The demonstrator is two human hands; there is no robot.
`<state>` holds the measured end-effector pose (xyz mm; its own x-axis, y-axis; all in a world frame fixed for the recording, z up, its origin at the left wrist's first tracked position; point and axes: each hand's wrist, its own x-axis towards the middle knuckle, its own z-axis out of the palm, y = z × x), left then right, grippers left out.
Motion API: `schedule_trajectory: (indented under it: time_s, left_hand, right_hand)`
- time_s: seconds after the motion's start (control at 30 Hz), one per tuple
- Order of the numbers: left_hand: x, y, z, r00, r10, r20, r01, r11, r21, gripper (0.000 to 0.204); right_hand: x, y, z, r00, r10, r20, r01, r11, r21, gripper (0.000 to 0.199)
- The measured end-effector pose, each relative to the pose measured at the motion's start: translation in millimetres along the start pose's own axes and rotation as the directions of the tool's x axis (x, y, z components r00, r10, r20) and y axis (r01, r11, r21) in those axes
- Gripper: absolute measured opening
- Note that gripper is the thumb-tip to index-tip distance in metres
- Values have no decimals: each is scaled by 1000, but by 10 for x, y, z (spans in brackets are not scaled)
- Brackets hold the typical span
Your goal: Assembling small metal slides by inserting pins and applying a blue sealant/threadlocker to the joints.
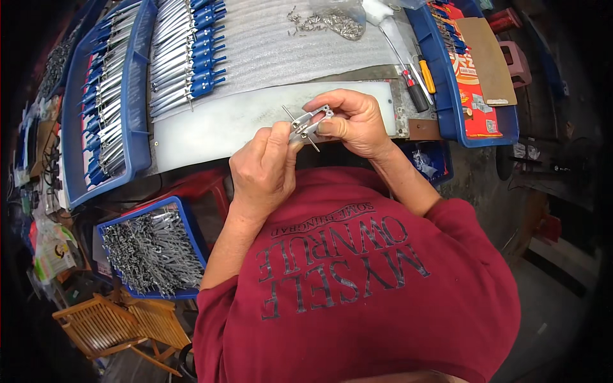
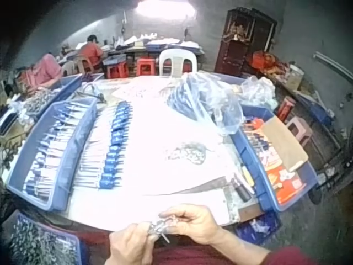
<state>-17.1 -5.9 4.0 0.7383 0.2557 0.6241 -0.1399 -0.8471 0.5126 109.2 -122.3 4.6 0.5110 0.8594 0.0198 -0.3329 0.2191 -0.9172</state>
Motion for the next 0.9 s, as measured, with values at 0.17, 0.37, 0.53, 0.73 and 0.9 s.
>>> schedule_trajectory:
  time_s: [0.17,0.37,0.53,0.73,0.9]
  left_hand:
    - [9,-19,-24,999,-7,40,4,999,52,29]
    - [33,-37,-31,999,-39,8,38,997,62,29]
    - [21,-62,-13,998,-49,27,46,994,99,28]
    - [5,-62,-3,998,-44,33,38,987,158,27]
    - [0,-59,10,997,-62,38,55,984,171,26]
  right_hand:
    - [5,-14,16,999,37,-19,-38,999,-39,28]
    - [-4,130,-48,998,-28,-61,26,999,-35,25]
    - [-17,100,42,1000,23,21,-19,984,-180,17]
    - [-17,75,118,989,144,-21,-146,975,-166,10]
    - [0,111,224,988,123,-88,-131,987,-96,8]
